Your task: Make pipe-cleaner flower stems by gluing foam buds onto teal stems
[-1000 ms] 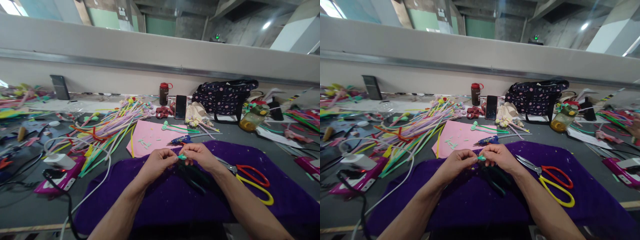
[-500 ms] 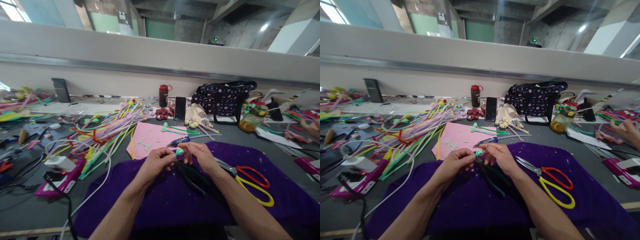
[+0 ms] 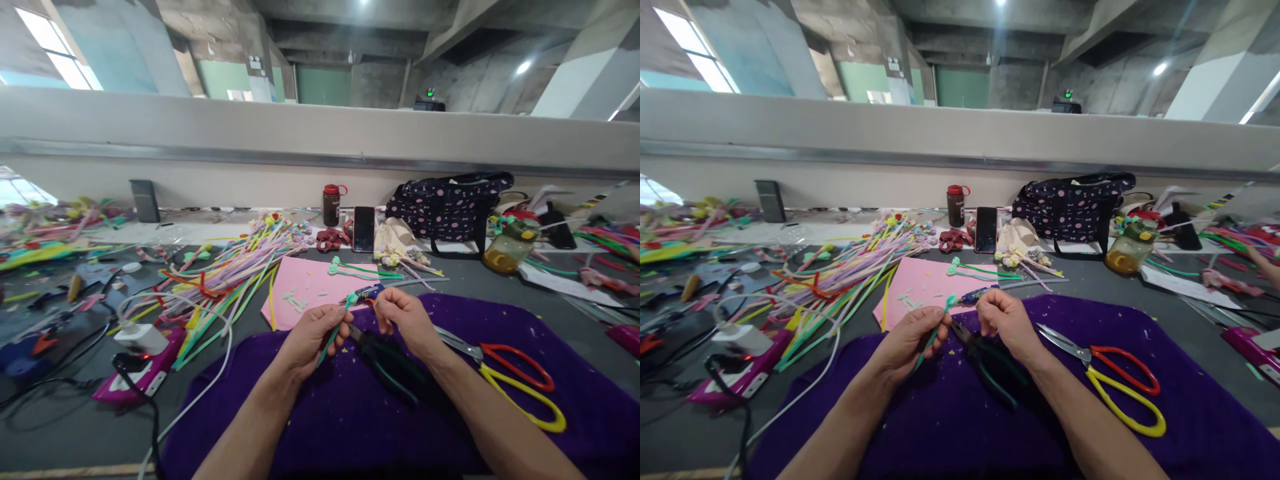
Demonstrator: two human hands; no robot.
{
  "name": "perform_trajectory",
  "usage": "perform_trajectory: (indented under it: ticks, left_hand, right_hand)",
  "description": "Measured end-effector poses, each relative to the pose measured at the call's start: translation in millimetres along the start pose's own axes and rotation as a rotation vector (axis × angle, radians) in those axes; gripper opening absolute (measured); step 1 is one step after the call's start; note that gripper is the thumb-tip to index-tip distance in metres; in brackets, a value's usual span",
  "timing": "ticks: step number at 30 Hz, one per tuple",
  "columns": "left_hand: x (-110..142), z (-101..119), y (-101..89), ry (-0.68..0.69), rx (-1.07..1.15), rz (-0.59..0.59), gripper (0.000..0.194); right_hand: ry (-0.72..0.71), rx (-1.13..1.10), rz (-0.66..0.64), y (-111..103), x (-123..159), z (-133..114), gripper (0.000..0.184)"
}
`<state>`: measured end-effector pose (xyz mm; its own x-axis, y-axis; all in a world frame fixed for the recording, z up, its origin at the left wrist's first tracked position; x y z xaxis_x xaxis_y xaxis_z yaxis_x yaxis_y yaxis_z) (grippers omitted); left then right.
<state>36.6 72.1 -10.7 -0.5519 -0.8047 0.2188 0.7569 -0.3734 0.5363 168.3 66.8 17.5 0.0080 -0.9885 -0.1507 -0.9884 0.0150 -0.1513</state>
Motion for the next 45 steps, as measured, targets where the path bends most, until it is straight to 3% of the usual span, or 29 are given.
perform_trajectory:
  ticks: [8,20,30,35,45]
  left_hand:
    - [6,4,5.4,-0.002,0.209,-0.030,0.019]
    - [4,7,5.0,0.047,0.173,-0.040,0.018]
    - [5,-2,12.1,0.007,-0.017,-0.120,0.023]
    - [4,-1,11.8,0.054,-0.141,-0.101,0.023]
    - [3,-1,13.6,0.046,-0.225,-0.096,0.023]
  right_hand:
    - [0.027,0.089,-0.054,11,2,5,0.022]
    - [0.045,0.141,-0.102,22,5,9,0.015]
    - [-0.128,0.074,0.033,8,15,-24,0.009]
    - [-0.220,0.031,0.004,12,24,-42,0.011]
    - [-0.180,0.060,0.011,11,22,-37,0.012]
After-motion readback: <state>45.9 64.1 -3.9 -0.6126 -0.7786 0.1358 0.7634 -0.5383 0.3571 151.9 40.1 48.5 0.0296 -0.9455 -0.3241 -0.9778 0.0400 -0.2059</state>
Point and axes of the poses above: each hand's wrist, its own x-axis away from the middle knuckle, its own y-axis out of the palm, z = x × y, the point moved 10 cm from there along -x, towards the middle knuckle, and after that the axes turned 11 degrees about x, right-handed, at the moved point
